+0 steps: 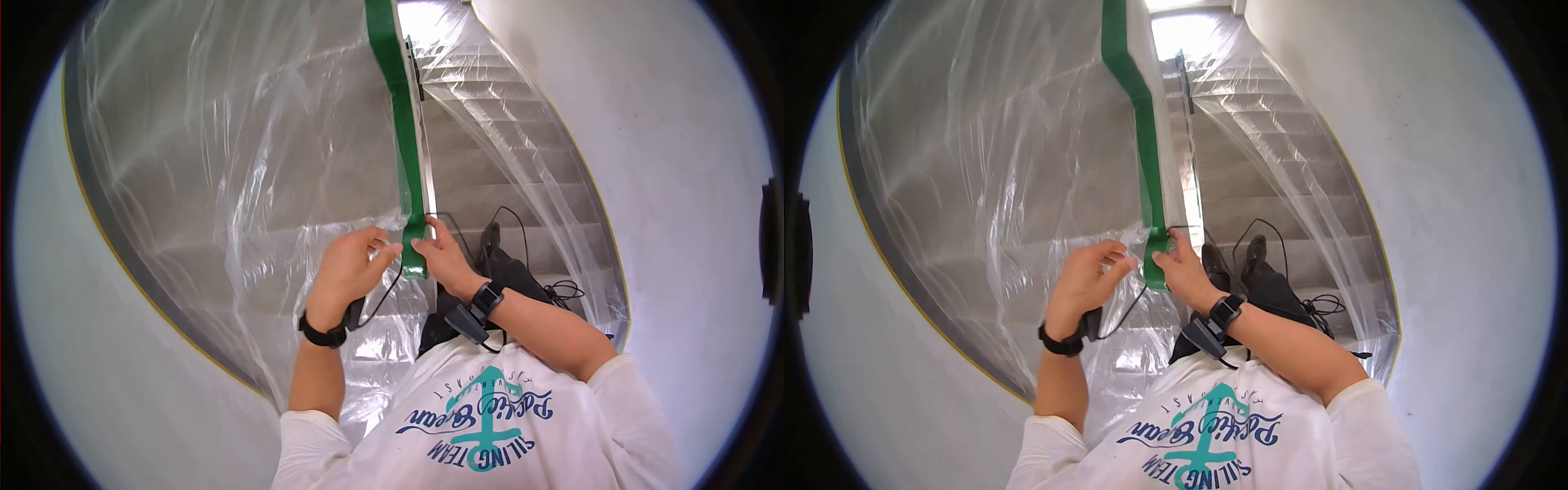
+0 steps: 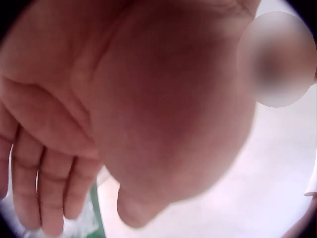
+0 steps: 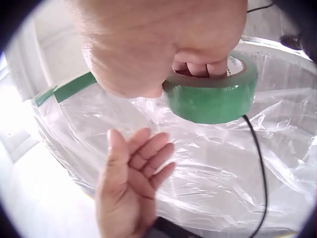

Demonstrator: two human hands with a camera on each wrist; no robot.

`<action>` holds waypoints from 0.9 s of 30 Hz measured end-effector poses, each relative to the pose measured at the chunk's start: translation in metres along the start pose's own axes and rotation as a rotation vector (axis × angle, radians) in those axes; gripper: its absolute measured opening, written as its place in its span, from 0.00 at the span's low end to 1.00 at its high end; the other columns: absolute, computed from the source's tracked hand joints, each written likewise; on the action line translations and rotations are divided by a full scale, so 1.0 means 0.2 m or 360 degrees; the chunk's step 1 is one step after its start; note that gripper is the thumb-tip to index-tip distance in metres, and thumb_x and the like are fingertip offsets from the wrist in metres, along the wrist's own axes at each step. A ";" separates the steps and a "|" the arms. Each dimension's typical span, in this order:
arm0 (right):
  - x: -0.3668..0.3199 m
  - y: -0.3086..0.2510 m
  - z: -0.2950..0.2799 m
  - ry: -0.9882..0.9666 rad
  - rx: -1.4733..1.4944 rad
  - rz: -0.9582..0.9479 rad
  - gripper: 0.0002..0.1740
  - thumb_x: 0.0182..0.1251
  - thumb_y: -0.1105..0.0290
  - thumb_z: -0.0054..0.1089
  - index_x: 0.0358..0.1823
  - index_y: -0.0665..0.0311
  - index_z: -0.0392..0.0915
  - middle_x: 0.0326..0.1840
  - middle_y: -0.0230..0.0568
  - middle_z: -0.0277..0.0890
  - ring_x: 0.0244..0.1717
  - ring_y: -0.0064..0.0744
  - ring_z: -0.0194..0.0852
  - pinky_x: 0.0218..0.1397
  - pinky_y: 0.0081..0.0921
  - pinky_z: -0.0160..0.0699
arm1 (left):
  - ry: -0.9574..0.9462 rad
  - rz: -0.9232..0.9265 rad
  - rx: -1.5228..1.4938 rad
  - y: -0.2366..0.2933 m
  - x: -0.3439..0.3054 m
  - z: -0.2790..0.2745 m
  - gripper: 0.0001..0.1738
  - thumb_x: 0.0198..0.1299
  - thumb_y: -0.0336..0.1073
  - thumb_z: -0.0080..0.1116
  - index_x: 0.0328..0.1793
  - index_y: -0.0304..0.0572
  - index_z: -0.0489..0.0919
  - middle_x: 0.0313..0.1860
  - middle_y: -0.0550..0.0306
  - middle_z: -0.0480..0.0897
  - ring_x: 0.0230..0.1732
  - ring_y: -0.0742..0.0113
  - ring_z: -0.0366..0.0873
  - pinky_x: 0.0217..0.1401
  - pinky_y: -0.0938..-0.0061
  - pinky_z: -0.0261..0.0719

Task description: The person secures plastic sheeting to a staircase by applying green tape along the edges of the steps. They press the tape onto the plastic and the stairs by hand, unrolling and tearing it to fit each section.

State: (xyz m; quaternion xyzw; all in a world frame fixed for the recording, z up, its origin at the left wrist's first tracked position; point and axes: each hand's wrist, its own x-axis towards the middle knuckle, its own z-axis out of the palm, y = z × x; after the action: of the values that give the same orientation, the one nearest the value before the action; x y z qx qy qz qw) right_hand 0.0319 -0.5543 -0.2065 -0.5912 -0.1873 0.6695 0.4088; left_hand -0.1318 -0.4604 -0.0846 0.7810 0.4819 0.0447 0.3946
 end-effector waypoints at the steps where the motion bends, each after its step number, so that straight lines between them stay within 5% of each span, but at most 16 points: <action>1: 0.00 0.00 0.00 0.0039 -0.0005 -0.0040 0.35 0.72 0.69 0.57 0.77 0.64 0.54 0.38 0.37 0.78 0.37 0.22 0.77 0.40 0.23 0.75 | 0.0103 -0.0192 -0.0170 -0.04 -0.05 0.10 0.22 0.61 0.48 0.66 0.47 0.32 0.83 0.38 0.41 0.87 0.41 0.47 0.86 0.44 0.62 0.81; 3: -0.01 -0.02 0.01 0.0068 -0.0019 -0.0068 0.38 0.70 0.66 0.59 0.77 0.66 0.55 0.35 0.37 0.78 0.36 0.23 0.76 0.40 0.22 0.74 | 0.0217 -0.0393 -0.0353 -0.13 -0.10 0.29 0.25 0.61 0.49 0.67 0.48 0.31 0.83 0.39 0.41 0.87 0.42 0.49 0.87 0.46 0.63 0.82; 5: 0.00 -0.02 0.01 0.0058 0.0005 -0.0057 0.38 0.70 0.67 0.59 0.77 0.66 0.55 0.35 0.37 0.78 0.35 0.23 0.76 0.39 0.22 0.73 | 0.0249 -0.0475 -0.0771 -0.18 -0.12 0.44 0.25 0.65 0.45 0.65 0.55 0.27 0.79 0.44 0.45 0.87 0.45 0.63 0.86 0.46 0.71 0.80; 9: -0.05 -0.11 0.04 0.0045 0.0084 0.0035 0.36 0.70 0.68 0.58 0.77 0.66 0.55 0.38 0.38 0.78 0.34 0.23 0.75 0.35 0.23 0.72 | 0.0073 -0.0441 -0.1098 -0.21 -0.13 0.54 0.22 0.68 0.40 0.63 0.59 0.28 0.77 0.47 0.48 0.86 0.50 0.65 0.84 0.54 0.72 0.79; 15: -0.05 -0.16 0.06 -0.0043 0.0321 0.0220 0.30 0.75 0.66 0.55 0.73 0.66 0.57 0.42 0.40 0.79 0.37 0.27 0.78 0.37 0.26 0.77 | 0.0143 -0.0226 -0.1308 -0.19 -0.21 0.55 0.27 0.64 0.31 0.66 0.66 0.29 0.71 0.51 0.48 0.84 0.50 0.67 0.83 0.53 0.72 0.80; 20: -0.10 -0.29 -0.04 -0.0201 0.0349 0.0331 0.28 0.77 0.63 0.53 0.71 0.68 0.58 0.43 0.40 0.79 0.41 0.29 0.80 0.42 0.27 0.80 | 0.0131 -0.0377 -0.1211 -0.02 -0.22 0.45 0.27 0.64 0.31 0.66 0.66 0.28 0.71 0.46 0.51 0.85 0.45 0.69 0.84 0.49 0.74 0.81; 24: -0.16 -0.46 -0.20 -0.0326 0.0037 0.0157 0.31 0.76 0.62 0.54 0.73 0.70 0.57 0.46 0.42 0.80 0.46 0.30 0.81 0.48 0.28 0.81 | 0.0228 -0.0437 -0.1572 0.07 -0.15 0.39 0.23 0.63 0.38 0.67 0.59 0.28 0.78 0.36 0.56 0.87 0.31 0.71 0.83 0.36 0.76 0.79; 27: -0.20 -0.53 -0.27 -0.0502 -0.0265 -0.0175 0.35 0.73 0.63 0.59 0.74 0.69 0.56 0.50 0.43 0.80 0.52 0.32 0.80 0.55 0.31 0.79 | 0.0235 -0.0562 -0.1780 0.14 -0.09 0.29 0.22 0.67 0.42 0.63 0.55 0.27 0.80 0.38 0.54 0.87 0.34 0.71 0.84 0.39 0.77 0.82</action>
State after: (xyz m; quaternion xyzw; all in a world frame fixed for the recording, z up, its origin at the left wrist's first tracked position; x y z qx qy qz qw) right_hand 0.1157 -0.5349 -0.1163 -0.4996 -0.3359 0.7127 0.3600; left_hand -0.0958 -0.5145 -0.0997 0.3572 0.5341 0.2799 0.7133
